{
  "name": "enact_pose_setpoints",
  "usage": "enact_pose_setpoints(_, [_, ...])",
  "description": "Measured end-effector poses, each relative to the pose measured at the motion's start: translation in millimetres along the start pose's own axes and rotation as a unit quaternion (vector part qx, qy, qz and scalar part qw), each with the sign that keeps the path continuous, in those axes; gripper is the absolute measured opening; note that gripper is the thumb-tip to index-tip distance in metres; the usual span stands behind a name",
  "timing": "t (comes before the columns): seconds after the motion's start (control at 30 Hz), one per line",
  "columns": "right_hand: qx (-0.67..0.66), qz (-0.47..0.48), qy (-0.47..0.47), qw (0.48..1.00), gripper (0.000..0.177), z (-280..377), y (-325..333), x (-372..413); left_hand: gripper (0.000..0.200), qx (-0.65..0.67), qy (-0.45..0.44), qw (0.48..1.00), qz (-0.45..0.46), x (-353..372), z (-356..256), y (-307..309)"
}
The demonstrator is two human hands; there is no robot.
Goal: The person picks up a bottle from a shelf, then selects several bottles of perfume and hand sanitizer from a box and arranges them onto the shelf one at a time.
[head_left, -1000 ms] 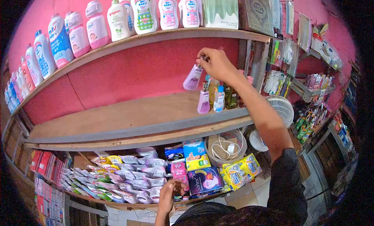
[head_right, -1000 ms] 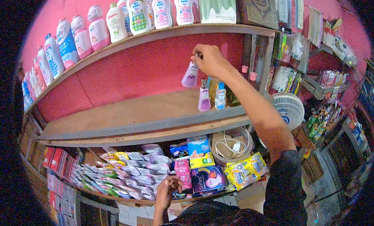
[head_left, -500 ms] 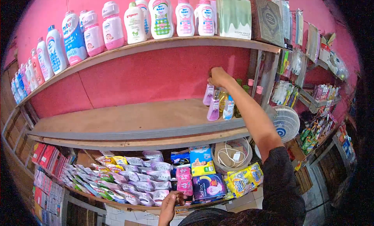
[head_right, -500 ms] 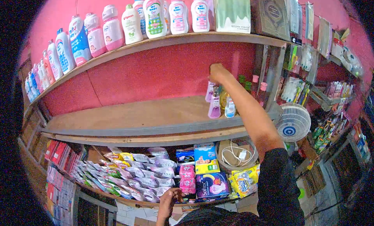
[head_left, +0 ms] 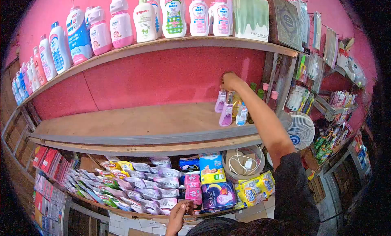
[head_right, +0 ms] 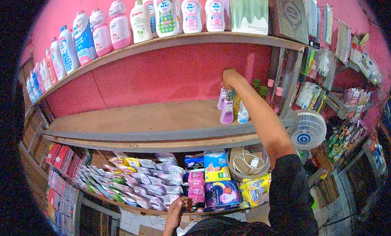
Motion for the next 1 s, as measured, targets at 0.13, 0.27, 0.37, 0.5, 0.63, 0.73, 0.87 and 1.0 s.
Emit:
enact_pose_setpoints(0.13, [-0.008, 0.005, -0.01, 1.0, 0.043, -3.5, -5.5, -4.0, 0.049, -0.013, -0.015, 1.0, 0.005, -1.8, 3.6, 2.8])
enact_pose_setpoints(0.27, [-0.007, 0.007, -0.007, 1.0, 0.037, -5.2, -6.5, -4.2, 0.049, -0.018, -0.018, 1.0, 0.008, -1.9, 3.6, 1.6])
enact_pose_setpoints(0.37, [-0.018, 0.001, -0.007, 1.0, 0.032, -4.2, -3.3, -1.0, 0.05, -0.018, -0.016, 1.0, 0.005, -1.4, 5.3, 2.6])
enact_pose_setpoints(0.5, [-0.017, -0.024, 0.007, 1.0, 0.029, -7.4, -12.1, -8.2, 0.051, -0.027, -0.016, 0.999, 0.007, -1.9, 7.4, 3.1])
enact_pose_setpoints(0.63, [-0.015, -0.041, 0.007, 0.999, 0.029, -6.8, -10.8, -7.3, 0.049, -0.028, -0.019, 0.999, 0.015, -1.8, 10.7, 4.0])
enact_pose_setpoints(0.73, [-0.029, -0.038, -0.013, 0.999, 0.029, -7.0, -6.0, -1.4, 0.048, -0.027, -0.016, 0.999, 0.006, -1.0, 11.4, 5.0])
enact_pose_setpoints(0.87, [0.003, -0.027, -0.015, 1.0, 0.031, 1.1, 4.1, 5.5, 0.046, -0.026, -0.006, 1.0, 0.005, 2.4, 5.7, 2.4])
enact_pose_setpoints(1.0, [-0.003, -0.031, 0.003, 1.0, 0.036, 1.7, 5.3, 8.1, 0.044, -0.029, -0.009, 0.999, 0.01, 3.6, 8.9, 2.8])
Point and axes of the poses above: each hand's wrist, its own x-axis away from the middle knuckle, its own y-axis out of the back of the hand, z = x × y, the point moved 7 cm from there along -x, towards the middle knuckle, and after that the axes turned 2 degrees about x, right-handed, at the moved point
